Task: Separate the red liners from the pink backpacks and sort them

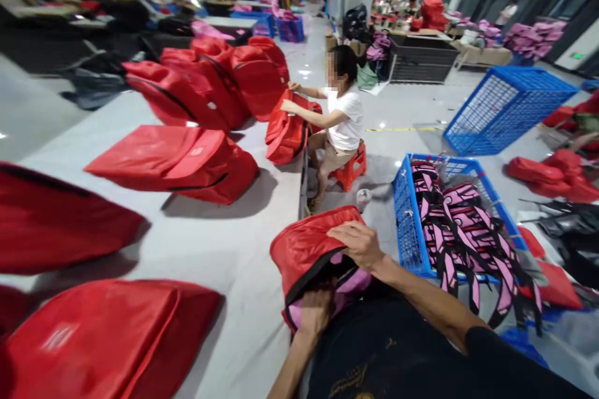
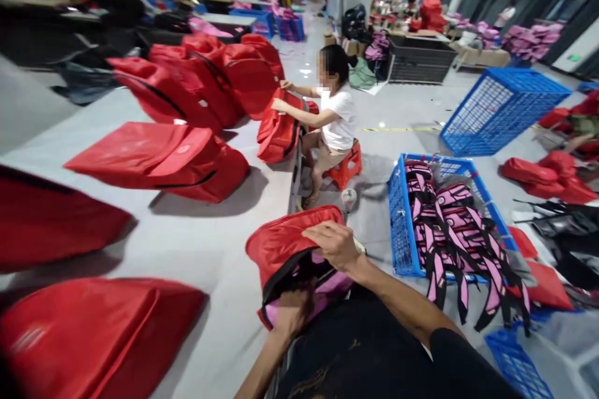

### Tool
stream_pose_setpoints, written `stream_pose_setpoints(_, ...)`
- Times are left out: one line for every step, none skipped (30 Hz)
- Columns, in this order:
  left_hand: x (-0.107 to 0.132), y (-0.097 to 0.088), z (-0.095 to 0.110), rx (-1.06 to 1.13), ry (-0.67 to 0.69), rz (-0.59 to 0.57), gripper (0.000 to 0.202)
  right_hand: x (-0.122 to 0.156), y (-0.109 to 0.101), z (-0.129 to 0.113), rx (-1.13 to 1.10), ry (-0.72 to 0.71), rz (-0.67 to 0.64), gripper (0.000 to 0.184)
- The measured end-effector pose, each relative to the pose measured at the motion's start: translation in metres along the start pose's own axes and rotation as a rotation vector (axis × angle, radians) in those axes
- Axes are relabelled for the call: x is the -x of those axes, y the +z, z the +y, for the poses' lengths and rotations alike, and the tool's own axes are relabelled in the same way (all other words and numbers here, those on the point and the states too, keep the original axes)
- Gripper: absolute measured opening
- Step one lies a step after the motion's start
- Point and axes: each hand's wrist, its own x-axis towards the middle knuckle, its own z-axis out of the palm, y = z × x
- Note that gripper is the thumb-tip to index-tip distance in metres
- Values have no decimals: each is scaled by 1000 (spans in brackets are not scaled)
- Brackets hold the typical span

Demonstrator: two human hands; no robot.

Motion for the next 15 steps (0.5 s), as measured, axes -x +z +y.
stream_pose_setpoints(-5,-3,11,9,89,-16,43,10,-15,7,16,65,36,39)
stream_pose_setpoints(-10,-6,20,24,188,-16,44,19,-30,14,36,126,72,39)
stream_pose_setpoints(-15,-9,27,46,296,6,44,27,-43,20,60,184,109,38)
stream_pose_setpoints(-20,-13,32,71,410,72,45,33,-54,26,83,233,146,38)
stream_pose_setpoints(-25,-18,35,96,530,186,44,38,-63,31,108,274,177,37)
stream_pose_setpoints(-32,-24,37,115,647,346,44,41,-69,37,134,308,205,36)
stream_pose_setpoints(-41,-32,39,128,734,534,42,44,-73,43,162,335,230,35)
stream_pose_setpoints(-52,-43,40,136,774,727,39,45,-76,50,191,353,247,33)
stream_pose_setpoints(-66,-55,41,138,761,882,37,45,-77,57,219,365,260,32)
stream_pose_setpoints(-82,-67,44,138,705,977,38,44,-76,65,243,372,270,31)
stream_pose_setpoints(-101,-80,47,142,632,1003,45,43,-75,74,264,379,277,30)
stream_pose_setpoints(-120,-92,50,157,563,974,53,40,-74,84,279,390,277,30)
stream_pose_setpoints(-140,-101,53,180,520,905,60,37,-73,94,291,407,272,28)
stream_pose_setpoints(-160,-107,56,205,505,823,66,33,-72,105,299,430,260,26)
stream_pose_setpoints(-178,-111,59,233,503,756,69,29,-71,116,301,457,237,24)
